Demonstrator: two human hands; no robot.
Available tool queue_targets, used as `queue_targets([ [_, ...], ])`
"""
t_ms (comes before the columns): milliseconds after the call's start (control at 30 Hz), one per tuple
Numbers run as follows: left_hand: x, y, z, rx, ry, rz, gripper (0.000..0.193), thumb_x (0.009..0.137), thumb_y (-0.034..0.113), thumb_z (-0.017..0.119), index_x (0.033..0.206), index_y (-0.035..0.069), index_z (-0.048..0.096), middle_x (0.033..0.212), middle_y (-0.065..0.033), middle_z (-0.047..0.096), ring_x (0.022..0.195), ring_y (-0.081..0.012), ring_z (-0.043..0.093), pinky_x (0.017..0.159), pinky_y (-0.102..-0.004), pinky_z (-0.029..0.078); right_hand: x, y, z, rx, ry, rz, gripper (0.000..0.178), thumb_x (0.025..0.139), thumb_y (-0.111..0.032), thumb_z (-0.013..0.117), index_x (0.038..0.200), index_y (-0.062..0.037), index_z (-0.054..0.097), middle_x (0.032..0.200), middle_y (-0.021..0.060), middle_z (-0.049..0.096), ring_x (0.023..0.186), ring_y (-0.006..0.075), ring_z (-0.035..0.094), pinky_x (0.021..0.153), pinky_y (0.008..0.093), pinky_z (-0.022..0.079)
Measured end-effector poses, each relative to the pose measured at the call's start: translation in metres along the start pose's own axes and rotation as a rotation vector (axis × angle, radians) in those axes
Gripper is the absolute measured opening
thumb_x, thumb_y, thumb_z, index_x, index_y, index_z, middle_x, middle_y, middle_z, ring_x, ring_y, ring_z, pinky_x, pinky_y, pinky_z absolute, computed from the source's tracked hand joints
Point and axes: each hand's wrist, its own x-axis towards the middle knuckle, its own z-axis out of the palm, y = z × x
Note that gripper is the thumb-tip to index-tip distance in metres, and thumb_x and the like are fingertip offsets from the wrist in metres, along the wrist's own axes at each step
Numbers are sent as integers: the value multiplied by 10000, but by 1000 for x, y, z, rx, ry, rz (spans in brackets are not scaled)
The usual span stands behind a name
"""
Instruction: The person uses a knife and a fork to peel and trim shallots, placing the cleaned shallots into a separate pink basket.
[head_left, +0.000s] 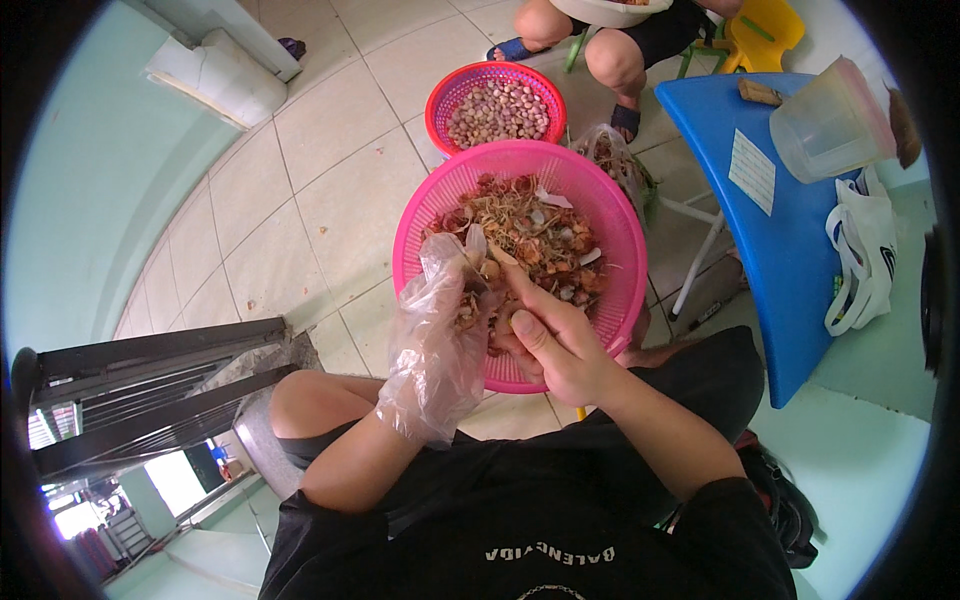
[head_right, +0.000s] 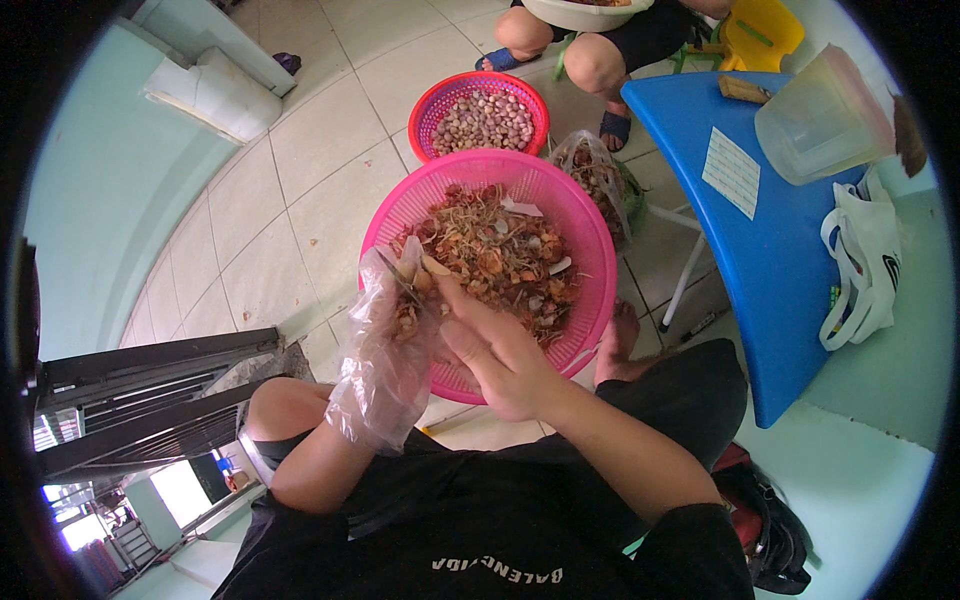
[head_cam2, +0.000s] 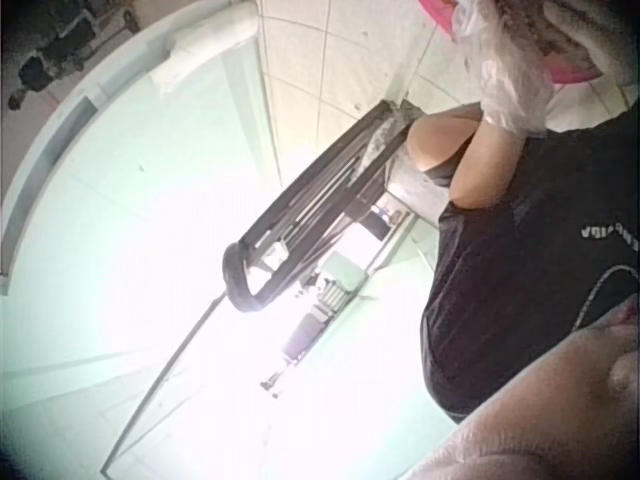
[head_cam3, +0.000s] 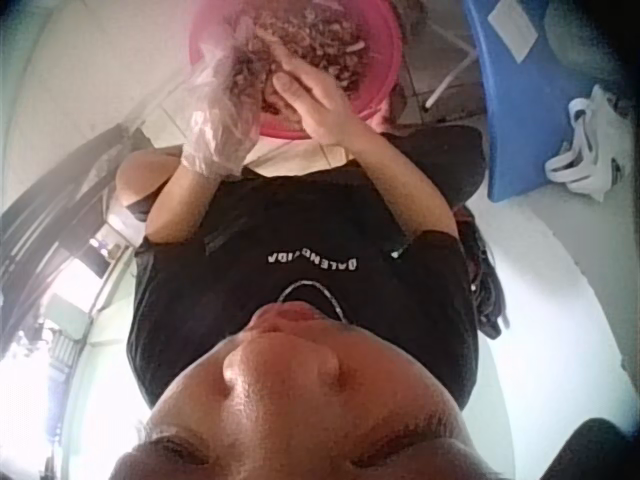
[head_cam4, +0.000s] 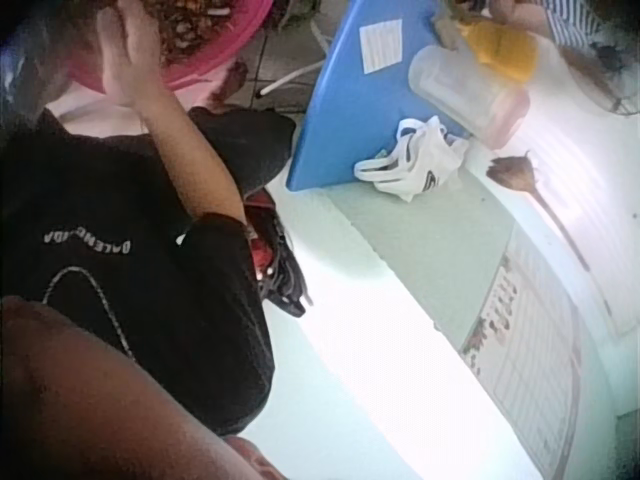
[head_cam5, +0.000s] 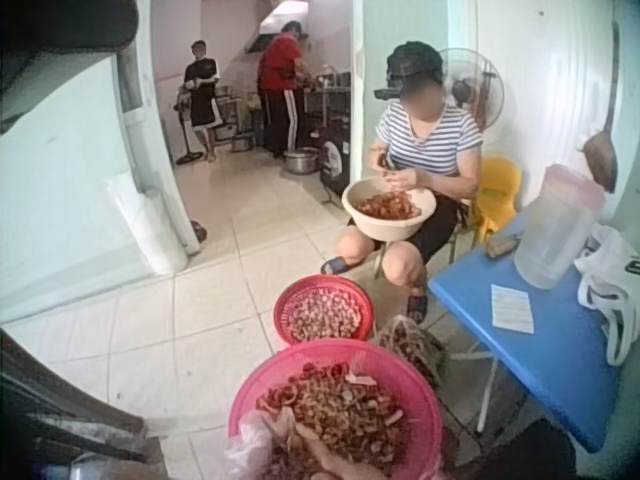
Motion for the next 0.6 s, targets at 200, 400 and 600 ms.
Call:
queue_targets([
  [200, 13, -13, -33, 8, -228, -17, 348, 1044, 208, 554, 1375, 103, 531, 1267, -29, 589, 1143, -140, 576, 997, -331, 489, -3, -19, -4, -88, -45, 59, 596, 1111, -297, 373, 1629, -137, 125, 772, -9, 444, 588, 43, 335, 521, 202, 327],
  [400, 19, -18, -28, -30, -150, -108, 396, 1039, 187, 560, 1423, 103, 507, 1282, 3, 578, 1107, -101, 552, 955, -251, 486, -5, -22, -6, -22, -55, 99, 582, 1111, -282, 373, 1630, -165, 139, 797, -15, 454, 585, 40, 333, 520, 192, 324],
  [600, 20, -8, -27, -105, -306, -138, 500, 1023, 203, 595, 1488, 88, 448, 1185, 14, 577, 1015, -68, 544, 895, -203, 490, -6, -26, -7, -23, -20, 81, 590, 1088, -170, 372, 1631, -157, 140, 794, -20, 437, 589, 36, 335, 515, 184, 307],
])
